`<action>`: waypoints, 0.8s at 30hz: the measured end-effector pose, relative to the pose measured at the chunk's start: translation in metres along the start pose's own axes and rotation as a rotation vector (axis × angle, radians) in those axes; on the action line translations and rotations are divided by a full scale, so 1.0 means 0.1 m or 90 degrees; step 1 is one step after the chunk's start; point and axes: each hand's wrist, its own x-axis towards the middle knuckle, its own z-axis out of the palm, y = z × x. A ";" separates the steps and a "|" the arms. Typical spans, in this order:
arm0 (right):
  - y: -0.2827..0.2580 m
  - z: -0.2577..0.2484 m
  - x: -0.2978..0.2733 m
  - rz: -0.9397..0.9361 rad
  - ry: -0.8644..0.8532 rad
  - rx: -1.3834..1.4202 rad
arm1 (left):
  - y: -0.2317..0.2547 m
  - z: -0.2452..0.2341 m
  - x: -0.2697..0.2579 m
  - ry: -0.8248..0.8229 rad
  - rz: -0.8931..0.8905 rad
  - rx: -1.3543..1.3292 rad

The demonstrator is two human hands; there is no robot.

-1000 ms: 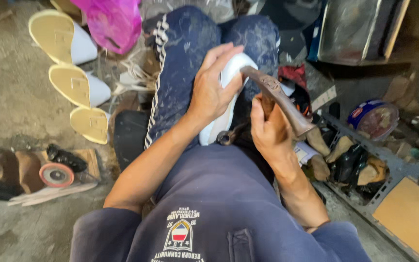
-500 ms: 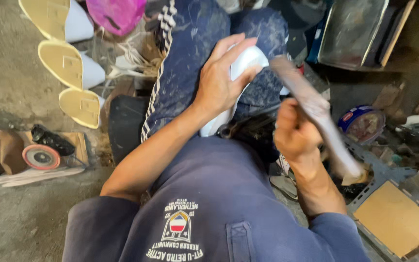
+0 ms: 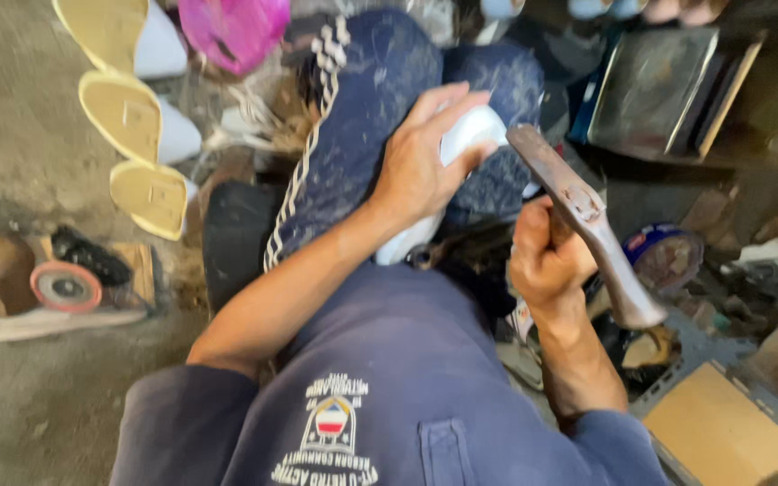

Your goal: The person uses a hammer and a curved metal tool to shape and secure the sole of a white shoe. They repeatedly strike the tool against the shoe's edge while holding it on their lap, then inspect the shoe and continue the process.

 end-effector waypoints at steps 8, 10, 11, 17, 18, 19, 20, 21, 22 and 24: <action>-0.15 -0.33 0.21 -0.063 -0.080 -0.150 | 0.12 -0.08 0.06 -0.033 -0.046 -0.026; -0.16 -0.20 0.22 -0.016 -0.115 -0.122 | 0.04 -0.03 0.05 -0.021 -0.039 -0.023; -0.18 -0.14 0.21 0.034 -0.143 -0.094 | 0.01 -0.01 0.05 -0.013 -0.027 -0.018; 0.03 -0.33 0.11 -0.167 -0.047 -0.241 | 0.00 0.03 0.04 0.004 -0.023 -0.010; 0.03 -0.23 0.08 -0.164 -0.048 -0.242 | -0.08 0.07 -0.01 0.001 -0.025 -0.011; 0.02 -0.16 0.07 -0.116 -0.115 -0.228 | -0.14 0.10 -0.06 0.007 0.006 -0.014; 0.06 -0.05 0.18 -0.083 -0.166 -0.213 | -0.21 0.09 0.02 0.023 0.054 -0.010; 0.15 -0.10 0.18 -0.095 -0.152 -0.215 | -0.15 0.10 0.10 0.030 0.070 -0.005; 0.22 -0.13 0.11 -0.064 -0.134 -0.227 | -0.12 0.10 0.08 0.042 0.013 -0.009; 0.18 -0.27 0.04 -0.021 -0.120 -0.246 | -0.05 0.07 0.01 0.043 -0.048 -0.023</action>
